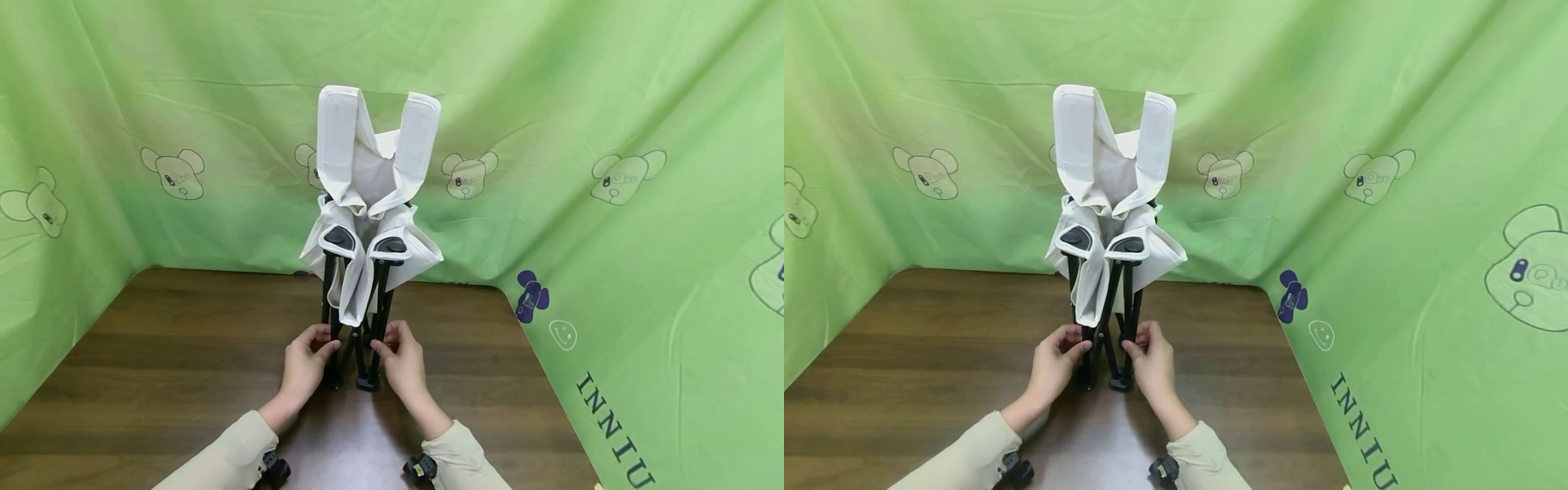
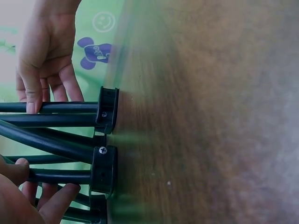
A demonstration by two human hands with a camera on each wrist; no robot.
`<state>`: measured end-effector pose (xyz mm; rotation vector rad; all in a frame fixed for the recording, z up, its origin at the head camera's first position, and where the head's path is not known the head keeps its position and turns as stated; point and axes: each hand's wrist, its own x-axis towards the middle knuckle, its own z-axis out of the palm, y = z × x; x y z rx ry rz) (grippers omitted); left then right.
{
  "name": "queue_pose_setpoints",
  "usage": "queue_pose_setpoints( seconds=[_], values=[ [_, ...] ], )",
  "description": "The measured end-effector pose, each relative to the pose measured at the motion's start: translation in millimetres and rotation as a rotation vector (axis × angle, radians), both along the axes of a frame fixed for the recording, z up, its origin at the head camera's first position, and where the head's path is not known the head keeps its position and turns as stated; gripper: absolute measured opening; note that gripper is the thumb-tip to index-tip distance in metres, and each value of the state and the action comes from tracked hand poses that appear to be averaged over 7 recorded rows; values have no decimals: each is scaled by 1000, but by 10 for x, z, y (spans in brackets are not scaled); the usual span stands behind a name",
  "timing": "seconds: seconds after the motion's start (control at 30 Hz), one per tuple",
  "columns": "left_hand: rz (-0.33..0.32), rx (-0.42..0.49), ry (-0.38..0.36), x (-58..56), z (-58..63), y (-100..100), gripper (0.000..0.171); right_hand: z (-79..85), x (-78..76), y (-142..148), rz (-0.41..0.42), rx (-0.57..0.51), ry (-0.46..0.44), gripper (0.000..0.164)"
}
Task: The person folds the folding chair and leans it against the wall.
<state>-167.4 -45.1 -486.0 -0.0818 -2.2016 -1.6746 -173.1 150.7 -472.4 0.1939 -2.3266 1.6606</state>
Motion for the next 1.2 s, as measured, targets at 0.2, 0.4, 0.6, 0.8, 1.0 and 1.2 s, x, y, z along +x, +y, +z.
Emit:
queue_pose_setpoints(
  seconds=[0.2,0.4,0.6,0.8,1.0,1.2],
  values=[
    [-26,12,22,-74,48,19,23,22,-67,-22,-27,41,72,26],
    [-57,35,-25,-108,61,32,24,20,-94,-11,-26,39,54,27],
    [-67,44,-21,-147,62,24,22,40,-130,-8,-11,38,44,26],
    [-71,42,-27,-166,13,18,20,13,-157,-2,1,44,25,25],
    [-62,33,-15,-182,-24,15,19,-20,-173,-6,7,54,35,25],
    [-62,26,-8,-220,-13,16,18,-7,-207,-11,-4,72,22,24]
  ],
)
